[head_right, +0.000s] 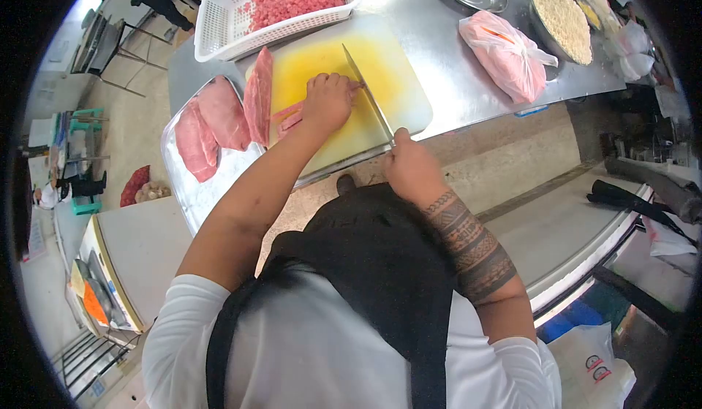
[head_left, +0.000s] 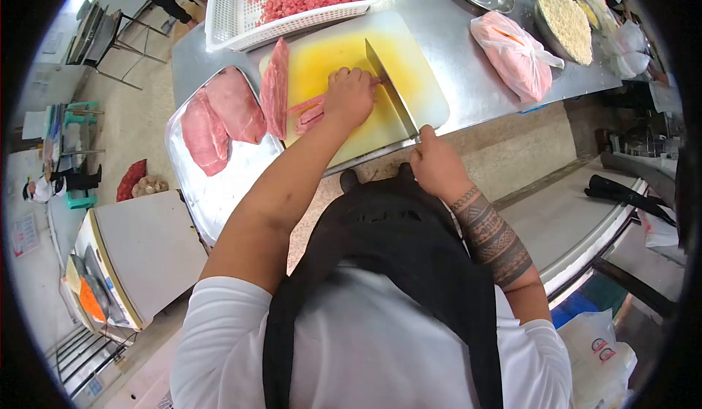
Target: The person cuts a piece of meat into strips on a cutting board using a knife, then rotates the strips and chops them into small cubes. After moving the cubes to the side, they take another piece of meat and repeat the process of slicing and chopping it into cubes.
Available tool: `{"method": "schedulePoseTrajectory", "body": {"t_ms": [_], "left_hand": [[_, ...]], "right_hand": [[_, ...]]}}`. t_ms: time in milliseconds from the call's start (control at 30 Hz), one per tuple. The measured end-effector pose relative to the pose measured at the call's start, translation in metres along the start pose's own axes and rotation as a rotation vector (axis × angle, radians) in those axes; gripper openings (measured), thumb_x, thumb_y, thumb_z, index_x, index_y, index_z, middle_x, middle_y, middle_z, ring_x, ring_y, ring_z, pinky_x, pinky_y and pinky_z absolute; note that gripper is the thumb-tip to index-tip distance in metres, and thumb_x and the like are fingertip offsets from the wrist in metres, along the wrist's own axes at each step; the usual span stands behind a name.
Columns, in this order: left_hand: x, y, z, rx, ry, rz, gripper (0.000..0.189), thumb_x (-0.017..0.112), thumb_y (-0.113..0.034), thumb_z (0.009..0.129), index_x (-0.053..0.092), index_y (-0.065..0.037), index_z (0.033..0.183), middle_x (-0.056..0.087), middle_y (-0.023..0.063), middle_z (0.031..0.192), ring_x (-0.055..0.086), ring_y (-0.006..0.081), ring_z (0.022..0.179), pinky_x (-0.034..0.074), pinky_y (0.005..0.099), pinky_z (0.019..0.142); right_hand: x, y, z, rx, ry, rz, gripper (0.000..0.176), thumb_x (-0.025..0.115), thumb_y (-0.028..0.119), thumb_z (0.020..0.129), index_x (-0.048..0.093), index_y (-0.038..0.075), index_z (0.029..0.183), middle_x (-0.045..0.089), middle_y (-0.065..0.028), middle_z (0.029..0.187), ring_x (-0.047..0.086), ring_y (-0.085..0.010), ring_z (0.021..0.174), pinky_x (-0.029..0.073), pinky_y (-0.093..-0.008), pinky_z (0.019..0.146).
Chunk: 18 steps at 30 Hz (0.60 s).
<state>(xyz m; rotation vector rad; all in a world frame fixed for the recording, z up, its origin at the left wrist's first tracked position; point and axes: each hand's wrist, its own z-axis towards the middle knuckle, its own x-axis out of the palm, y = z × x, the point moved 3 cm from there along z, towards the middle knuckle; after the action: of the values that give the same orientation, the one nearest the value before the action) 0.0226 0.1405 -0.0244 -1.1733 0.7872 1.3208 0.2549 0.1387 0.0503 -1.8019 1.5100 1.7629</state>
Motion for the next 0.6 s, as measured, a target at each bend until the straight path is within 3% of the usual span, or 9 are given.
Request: {"method": "schedulePoseTrajectory", "body": {"t_ms": [33,133,267,333,467,600], "left_hand": [[0.000,0.000,-0.001,0.046,-0.060,0.020,0.023,0.071,-0.023,0.093,0.071,-0.005,0.108,0.067,0.0155,0.111,0.063,0.0380,0.105,0.052,0.0508,0.088],[-0.001,0.002,0.005,0.009,0.052,0.057,0.027,0.064,-0.027,0.099,0.070,-0.006,0.114,0.066,0.0135,0.112,0.061,0.0357,0.112,0.049,0.0509,0.096],[0.000,0.005,0.014,-0.019,0.174,-0.073,0.026,0.065,-0.025,0.097,0.069,-0.006,0.114,0.065,0.0145,0.113,0.062,0.0357,0.109,0.051,0.0512,0.092],[0.005,0.005,0.012,0.027,0.128,-0.077,0.026,0.067,-0.026,0.095,0.068,-0.006,0.111,0.064,0.0157,0.109,0.063,0.0367,0.100,0.053,0.0525,0.086],[0.009,0.005,0.011,0.001,0.163,-0.027,0.022,0.064,-0.024,0.097,0.067,-0.008,0.112,0.064,0.0151,0.111,0.063,0.0362,0.101,0.053,0.0527,0.085],[0.006,0.005,0.012,-0.007,0.212,-0.040,0.025,0.060,-0.021,0.098,0.067,-0.008,0.118,0.065,0.0139,0.115,0.064,0.0352,0.105,0.054,0.0524,0.087]], "right_hand": [[-0.001,-0.005,0.000,0.013,-0.008,0.029,0.029,0.062,0.017,0.097,0.052,-0.001,0.118,0.071,-0.0307,0.087,0.069,-0.0532,0.087,0.055,-0.0629,0.079],[0.002,-0.013,-0.002,-0.022,-0.048,0.093,0.036,0.061,0.018,0.099,0.051,-0.001,0.127,0.071,-0.0314,0.088,0.069,-0.0536,0.087,0.054,-0.0629,0.079],[0.010,-0.017,0.003,-0.007,-0.025,0.130,0.046,0.061,0.018,0.100,0.049,0.000,0.140,0.071,-0.0315,0.091,0.069,-0.0524,0.089,0.054,-0.0622,0.080],[0.001,-0.011,-0.004,-0.017,-0.024,0.068,0.045,0.060,0.018,0.101,0.049,-0.001,0.140,0.071,-0.0308,0.092,0.069,-0.0523,0.089,0.054,-0.0616,0.080],[-0.021,0.002,-0.032,0.029,0.084,-0.004,0.041,0.060,0.018,0.101,0.051,-0.003,0.135,0.071,-0.0298,0.091,0.069,-0.0524,0.091,0.055,-0.0604,0.081],[0.003,0.012,-0.001,0.005,-0.009,0.075,0.030,0.059,0.017,0.101,0.053,-0.004,0.122,0.070,-0.0310,0.089,0.069,-0.0527,0.091,0.055,-0.0596,0.081]]}}
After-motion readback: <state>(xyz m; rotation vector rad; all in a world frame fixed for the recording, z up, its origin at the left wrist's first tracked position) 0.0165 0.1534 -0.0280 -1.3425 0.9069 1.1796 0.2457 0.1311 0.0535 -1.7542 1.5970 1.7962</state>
